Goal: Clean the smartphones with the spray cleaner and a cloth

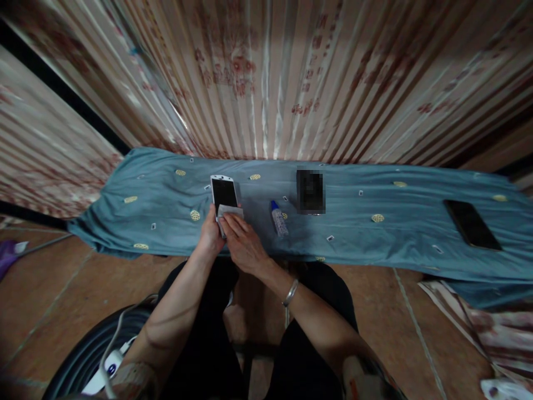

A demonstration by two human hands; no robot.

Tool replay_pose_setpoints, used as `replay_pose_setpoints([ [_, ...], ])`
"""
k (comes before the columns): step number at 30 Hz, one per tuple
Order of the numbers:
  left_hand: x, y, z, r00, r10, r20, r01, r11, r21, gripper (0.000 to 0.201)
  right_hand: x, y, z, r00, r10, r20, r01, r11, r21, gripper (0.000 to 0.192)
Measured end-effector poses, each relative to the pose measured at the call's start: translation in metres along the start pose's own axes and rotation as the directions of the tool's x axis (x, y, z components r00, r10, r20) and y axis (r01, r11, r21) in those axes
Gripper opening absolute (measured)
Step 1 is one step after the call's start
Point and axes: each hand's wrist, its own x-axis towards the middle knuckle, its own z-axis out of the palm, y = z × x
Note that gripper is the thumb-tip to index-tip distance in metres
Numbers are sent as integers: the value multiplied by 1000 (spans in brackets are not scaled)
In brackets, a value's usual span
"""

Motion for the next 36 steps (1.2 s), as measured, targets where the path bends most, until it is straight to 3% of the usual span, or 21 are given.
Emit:
replay_pose_setpoints([
  [9, -3, 11, 3, 998, 53, -30, -56, 991, -119, 60, -2, 4, -2, 999, 29, -20, -30, 999, -20, 56],
  [17, -11, 11, 9, 996, -94, 5, 93, 983, -160, 71, -5, 0, 2, 997, -78, -12, 77, 996, -38, 65],
  [26, -12, -8, 3, 988, -147, 40, 151, 979, -139, 69, -1, 6, 0, 998, -56, -42, 51, 993, -104, 60],
  [36, -9, -29, 7, 999, 11, 37, -7, 992, -129, 48, 6, 15, -17, 995, -26, -92, 15, 993, -115, 58],
])
